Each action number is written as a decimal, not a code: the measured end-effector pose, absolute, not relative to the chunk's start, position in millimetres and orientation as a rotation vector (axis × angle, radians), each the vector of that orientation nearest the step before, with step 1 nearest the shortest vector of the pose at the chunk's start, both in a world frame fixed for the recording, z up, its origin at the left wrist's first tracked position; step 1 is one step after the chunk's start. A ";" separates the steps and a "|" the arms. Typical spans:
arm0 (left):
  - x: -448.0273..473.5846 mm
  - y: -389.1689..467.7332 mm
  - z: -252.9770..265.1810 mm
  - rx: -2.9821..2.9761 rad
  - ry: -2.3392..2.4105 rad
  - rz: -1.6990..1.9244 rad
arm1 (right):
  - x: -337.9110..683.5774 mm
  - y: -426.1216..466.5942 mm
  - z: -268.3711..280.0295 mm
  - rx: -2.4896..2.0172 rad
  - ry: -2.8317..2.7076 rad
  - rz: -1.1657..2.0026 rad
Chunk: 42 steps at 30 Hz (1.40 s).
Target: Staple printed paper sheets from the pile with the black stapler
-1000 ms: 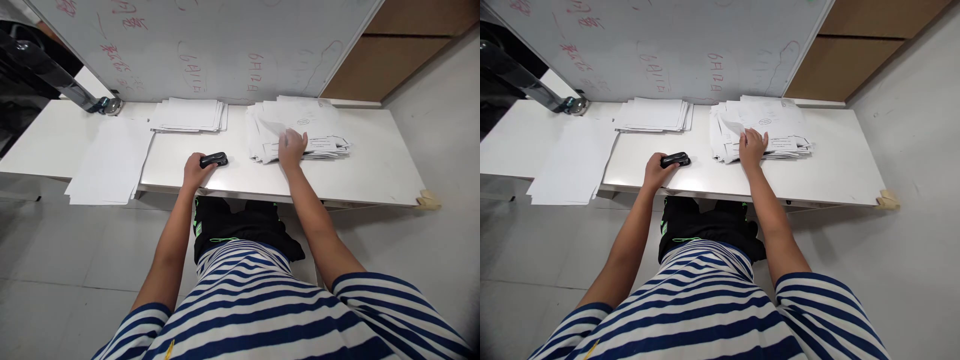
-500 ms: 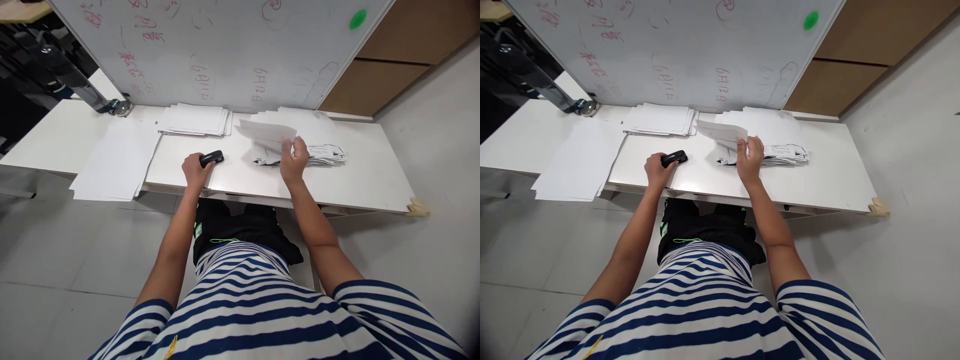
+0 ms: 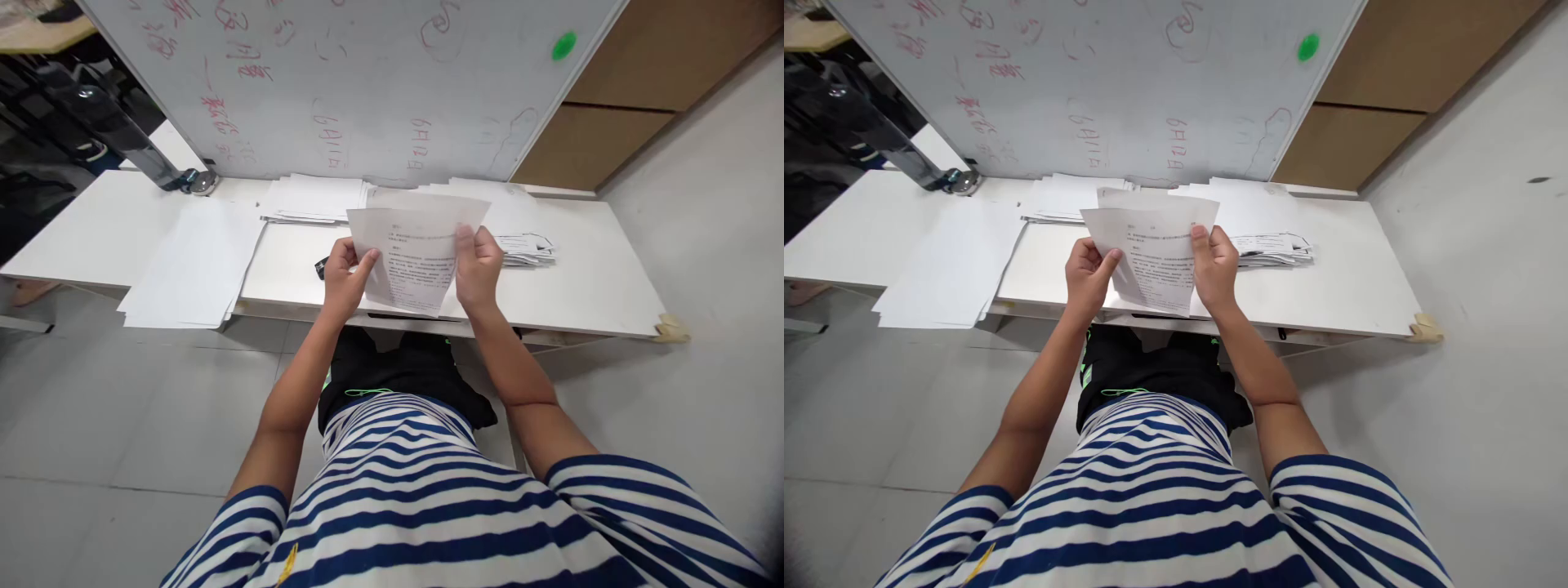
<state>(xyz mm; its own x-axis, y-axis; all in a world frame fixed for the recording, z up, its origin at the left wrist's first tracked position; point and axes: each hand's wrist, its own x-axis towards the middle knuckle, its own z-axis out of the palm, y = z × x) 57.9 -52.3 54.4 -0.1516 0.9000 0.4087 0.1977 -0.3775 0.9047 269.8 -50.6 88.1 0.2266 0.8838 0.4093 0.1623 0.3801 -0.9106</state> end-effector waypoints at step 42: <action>82.4 -39.8 25.7 1.238 1.119 1.454 | 241.2 -47.1 -9.0 -1.074 -1.157 0.742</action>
